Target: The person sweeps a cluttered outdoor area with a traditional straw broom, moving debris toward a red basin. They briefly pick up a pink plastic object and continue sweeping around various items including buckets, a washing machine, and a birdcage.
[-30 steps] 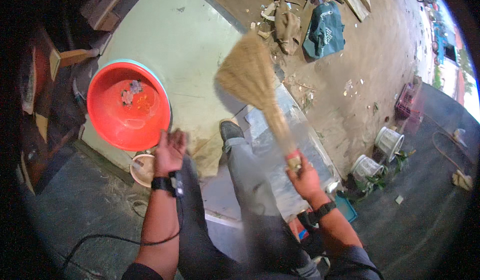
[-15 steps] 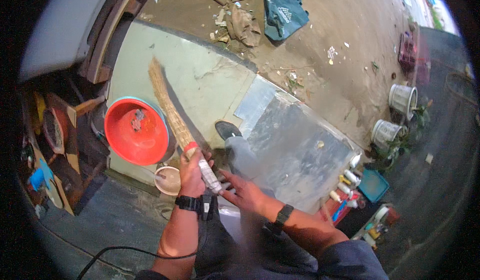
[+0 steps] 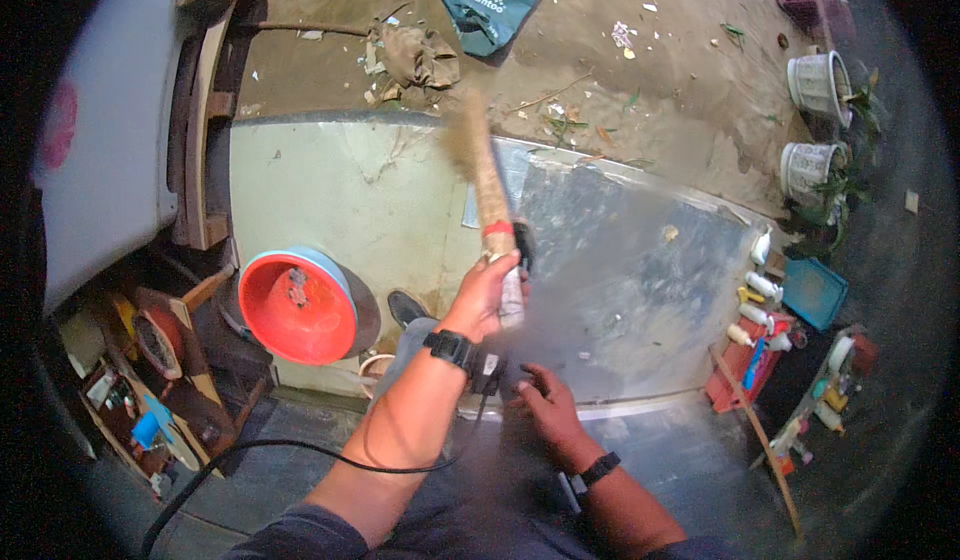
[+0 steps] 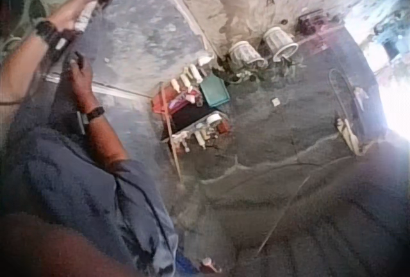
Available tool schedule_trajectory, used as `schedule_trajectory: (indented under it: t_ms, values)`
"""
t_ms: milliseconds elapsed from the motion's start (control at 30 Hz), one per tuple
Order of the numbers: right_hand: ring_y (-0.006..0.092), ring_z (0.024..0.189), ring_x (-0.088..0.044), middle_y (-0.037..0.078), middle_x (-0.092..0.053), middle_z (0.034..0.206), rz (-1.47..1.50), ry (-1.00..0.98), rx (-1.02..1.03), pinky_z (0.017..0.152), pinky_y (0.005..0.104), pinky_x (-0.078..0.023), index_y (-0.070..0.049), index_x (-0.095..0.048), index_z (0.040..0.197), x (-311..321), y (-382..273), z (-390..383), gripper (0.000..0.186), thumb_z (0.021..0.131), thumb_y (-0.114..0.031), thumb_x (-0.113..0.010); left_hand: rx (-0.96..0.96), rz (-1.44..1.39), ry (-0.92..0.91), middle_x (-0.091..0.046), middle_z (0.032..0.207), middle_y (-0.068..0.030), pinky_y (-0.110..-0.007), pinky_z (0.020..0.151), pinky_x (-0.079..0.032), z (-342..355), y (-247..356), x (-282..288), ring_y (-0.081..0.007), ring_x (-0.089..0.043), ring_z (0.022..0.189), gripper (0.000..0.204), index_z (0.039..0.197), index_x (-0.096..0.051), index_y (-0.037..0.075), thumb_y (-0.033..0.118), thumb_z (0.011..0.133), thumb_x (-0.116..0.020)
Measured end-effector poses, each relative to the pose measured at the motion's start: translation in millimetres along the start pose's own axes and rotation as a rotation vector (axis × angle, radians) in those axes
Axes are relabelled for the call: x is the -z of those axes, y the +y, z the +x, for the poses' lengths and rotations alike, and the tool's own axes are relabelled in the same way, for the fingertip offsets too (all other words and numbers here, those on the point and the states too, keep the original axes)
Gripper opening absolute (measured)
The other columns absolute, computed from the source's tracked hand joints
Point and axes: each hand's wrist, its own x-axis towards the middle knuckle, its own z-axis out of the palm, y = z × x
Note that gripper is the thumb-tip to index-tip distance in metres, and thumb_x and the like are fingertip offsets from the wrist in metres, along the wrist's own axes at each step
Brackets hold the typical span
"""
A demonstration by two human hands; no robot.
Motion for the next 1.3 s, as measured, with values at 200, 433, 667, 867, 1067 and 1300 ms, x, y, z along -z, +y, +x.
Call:
schedule_trajectory:
  t_ms: [200, 433, 667, 867, 1067, 1300]
  values:
    - [0.016, 0.084, -0.067, 0.01, -0.069, 0.096, -0.023, 0.103, 0.058, 0.076, 0.0307, -0.053, -0.002, -0.055, 0.132, 31.7, -6.0, 18.2, 0.04, 0.096, -0.019, -0.062, -0.088, 0.209, 0.035, -0.061, 0.09, -0.0028, -0.031, 0.057, -0.053, -65.0, -11.3, -17.0, -0.0128, -0.062, 0.072, 0.031, 0.124, -0.049, 0.009, 0.021, 0.099, -0.062]
    - [0.0162, 0.081, -0.068, 0.012, -0.067, 0.101, -0.103, 0.004, 0.143, 0.071, 0.0299, -0.053, 0.001, -0.054, 0.131, 57.3, -33.7, 34.0, 0.039, 0.095, -0.013, -0.059, 0.04, -0.193, 0.503, -0.058, 0.073, -0.0071, -0.033, 0.054, -0.053, -54.3, -14.1, 10.1, -0.0198, -0.059, 0.061, 0.03, 0.098, -0.053, 0.007, 0.037, 0.104, -0.051]
    - [0.0197, 0.079, -0.073, 0.015, -0.072, 0.095, -0.227, 0.138, 0.297, 0.076, 0.034, -0.056, -0.001, -0.059, 0.126, 84.1, -48.8, 50.1, 0.037, 0.093, -0.019, -0.063, 0.161, -0.187, -0.01, -0.06, 0.076, -0.0083, -0.036, 0.054, -0.056, 76.2, -26.2, -139.2, -0.0218, -0.062, 0.062, 0.031, 0.101, -0.051, 0.007, 0.037, 0.101, -0.057]
    - [0.02, 0.075, -0.072, 0.014, -0.071, 0.089, 0.035, 0.058, 0.173, 0.071, 0.0341, -0.057, -0.001, -0.059, 0.126, 95.6, -68.9, 55.2, 0.036, 0.094, -0.02, -0.061, 0.215, -0.163, -0.116, -0.059, 0.083, -0.0097, -0.033, 0.053, -0.054, 118.0, 34.4, -228.7, -0.0193, -0.058, 0.062, 0.032, 0.108, -0.048, 0.003, 0.034, 0.103, -0.053]
    - [0.0186, 0.074, -0.071, 0.013, -0.071, 0.085, 0.202, 0.065, 0.05, 0.069, 0.0342, -0.056, 0.0, -0.058, 0.126, 87.3, -81.4, 61.4, 0.037, 0.094, -0.018, -0.058, 0.029, 0.271, 0.013, -0.06, 0.087, -0.0092, -0.033, 0.056, -0.052, 30.7, 18.4, -191.4, -0.0191, -0.059, 0.067, 0.029, 0.111, -0.049, 0.005, 0.033, 0.105, -0.046]
    - [0.0247, 0.077, -0.071, 0.018, -0.071, 0.087, 0.152, 0.257, 0.086, 0.071, 0.0379, -0.056, -0.005, -0.062, 0.124, 47.1, -77.3, 76.9, 0.036, 0.092, -0.02, -0.06, 0.341, 0.196, 0.093, -0.058, 0.08, -0.0093, -0.034, 0.056, -0.054, 69.4, 36.7, -210.1, -0.021, -0.06, 0.064, 0.027, 0.106, -0.05, 0.008, 0.035, 0.104, -0.05]
